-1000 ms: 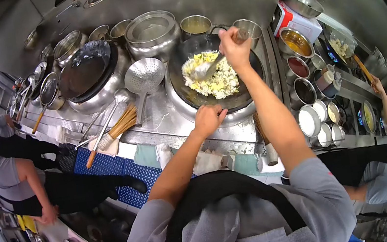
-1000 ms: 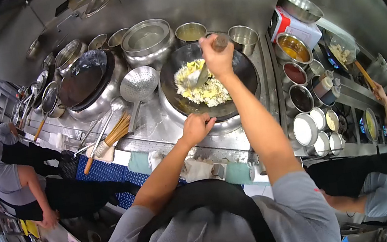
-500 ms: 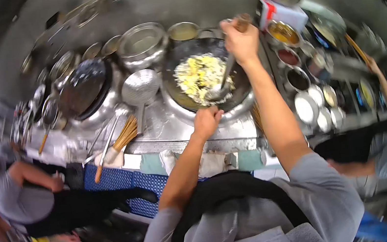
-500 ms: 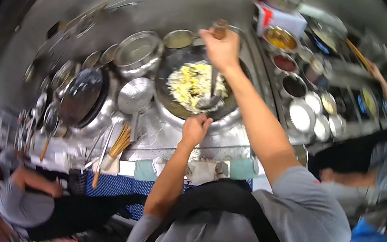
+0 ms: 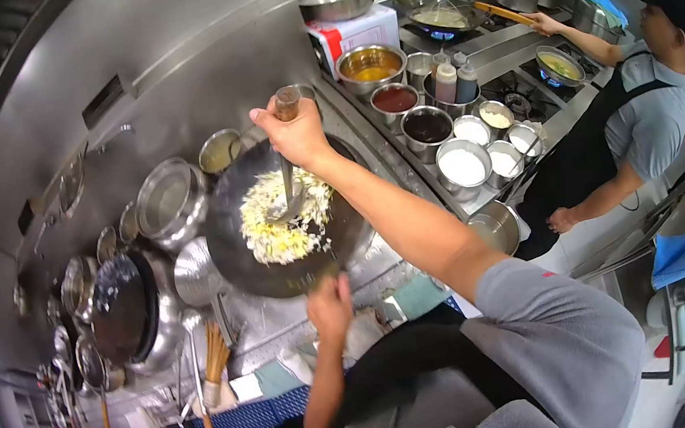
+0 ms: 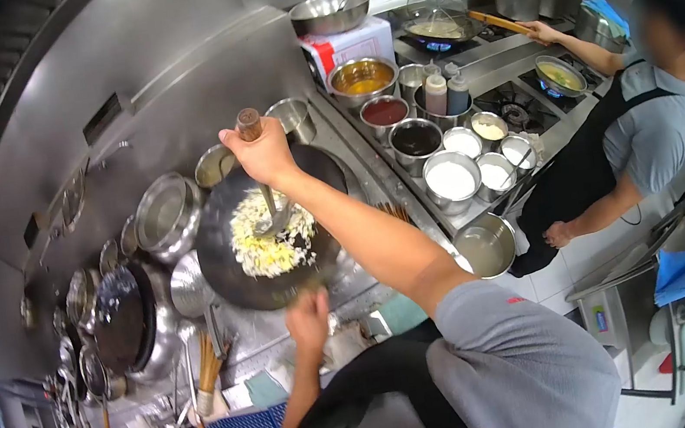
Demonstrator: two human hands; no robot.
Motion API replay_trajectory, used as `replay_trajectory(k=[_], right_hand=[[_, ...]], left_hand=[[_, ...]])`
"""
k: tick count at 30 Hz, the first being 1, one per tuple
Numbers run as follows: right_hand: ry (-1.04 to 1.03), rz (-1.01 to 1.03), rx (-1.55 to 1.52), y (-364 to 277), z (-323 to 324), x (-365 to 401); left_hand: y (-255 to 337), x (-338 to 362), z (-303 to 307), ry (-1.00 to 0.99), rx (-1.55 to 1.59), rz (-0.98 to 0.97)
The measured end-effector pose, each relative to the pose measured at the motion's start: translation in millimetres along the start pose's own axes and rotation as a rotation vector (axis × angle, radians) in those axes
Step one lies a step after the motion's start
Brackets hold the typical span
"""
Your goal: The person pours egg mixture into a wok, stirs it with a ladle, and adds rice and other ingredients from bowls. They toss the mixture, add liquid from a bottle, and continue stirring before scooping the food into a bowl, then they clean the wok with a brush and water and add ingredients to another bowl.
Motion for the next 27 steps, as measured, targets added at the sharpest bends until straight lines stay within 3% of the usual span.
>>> replay_trajectory(k=[1,3,5,8,9,11,15,16,19,21,22,23,27], right_hand=[[0.042,0.034,-0.023,-10.3,4.7,-5.9],[0.037,0.032,-0.152,-13.5,15.0,-4.8],[-0.023,-0.054,-0.209,14.1,10.5,11.6],[-0.062,-0.110,-0.176,10.3,-2.4,53.8],[-0.066,-0.031,-0.119,-0.3,-5.2,63.3],[0.072,0.101,0.013,18.9,1.7,42.7],[-0.050,0.170,-0.255,-30.2,5.8,9.0],[-0.069,0.202,-0.264,-47.7,5.5,16.8],[-0.161,0.136,-0.310,-60.9,2.5,52.4],[-0.067,0.049,-0.184,-18.7,-1.0,55.9],[-0.055,-0.035,-0.254,11.5,-6.3,48.2],[-0.055,0.003,-0.272,30.0,-4.1,30.2],[-0.096,0.191,-0.278,-28.5,2.8,14.2]], left_hand=[[6.5,24.1,6.6,-0.028,-0.011,0.048],[53.8,40.6,51.5,0.162,0.202,-0.216],[45.3,16.2,59.6,0.090,0.008,-0.205],[17.7,-60.8,54.8,0.165,0.233,-0.068],[-9.4,-62.7,23.6,0.081,0.143,0.040],[-3.4,-46.6,13.8,0.116,0.156,0.002],[28.9,37.5,29.7,0.012,0.133,-0.012],[50.3,35.6,52.6,0.049,0.159,-0.103],[42.3,-27.7,72.0,0.144,0.104,-0.167],[12.5,-63.4,52.3,0.188,0.205,-0.062],[-0.5,-56.0,26.0,0.084,0.179,0.021],[-1.5,-40.3,16.7,0.051,0.163,0.025],[29.0,35.5,28.6,-0.025,0.197,-0.010]])
Point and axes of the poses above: each hand's wrist, its own x-axis away from the middle knuckle, its own z-axis out of the back of the hand, y = z × x, the point moved 9 cm from there along -x, towards the middle knuckle, and after that the axes turned 8 degrees about -z, right-handed, at the moved point
